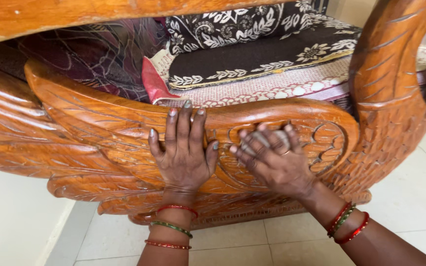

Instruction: The person wipes the carved wooden armrest and base of a chair using a white cloth. They systematically clean the intricate carvings and the top rail of the chair.

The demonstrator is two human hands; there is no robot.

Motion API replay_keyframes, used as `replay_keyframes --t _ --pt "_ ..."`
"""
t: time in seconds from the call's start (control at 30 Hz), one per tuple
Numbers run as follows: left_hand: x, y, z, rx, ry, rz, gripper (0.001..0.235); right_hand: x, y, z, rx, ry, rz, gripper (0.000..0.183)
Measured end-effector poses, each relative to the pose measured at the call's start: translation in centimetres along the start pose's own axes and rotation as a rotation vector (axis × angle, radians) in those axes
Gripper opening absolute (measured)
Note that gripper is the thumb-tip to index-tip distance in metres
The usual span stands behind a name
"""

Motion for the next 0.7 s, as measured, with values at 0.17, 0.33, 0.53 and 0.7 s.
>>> replay_keyframes --t 0.17,0.33,0.53,0.7 --pt "0.2 0.1 0.3 -0.013 0.012 0.017 0.061 -2.1 -4.1 -4.7 0.264 -0.264 0.102 0.062" --pt "0.0 0.1 0.1 -0.019 0.013 0.018 0.061 1.0 -5.4 -5.6 0.276 -0.258 0.370 0.059" --pt "0.0 0.1 0.2 -0.010 0.015 0.008 0.061 3.1 1.7 1.5 -0.035 0.104 0.113 0.041" --pt "-0.1 0.2 0.1 -0.030 0.015 0.037 0.062 0.1 0.6 1.5 0.015 0.013 0.035 0.048"
Point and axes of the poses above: each hand's wrist, its own z-axis towards the middle knuckle, its own x-axis out of the back of the hand, y = z × x, the point moved 9 cm from there along z, towards the middle knuckle, and after that the axes turned 2 degrees about x, right-handed, at the moved point
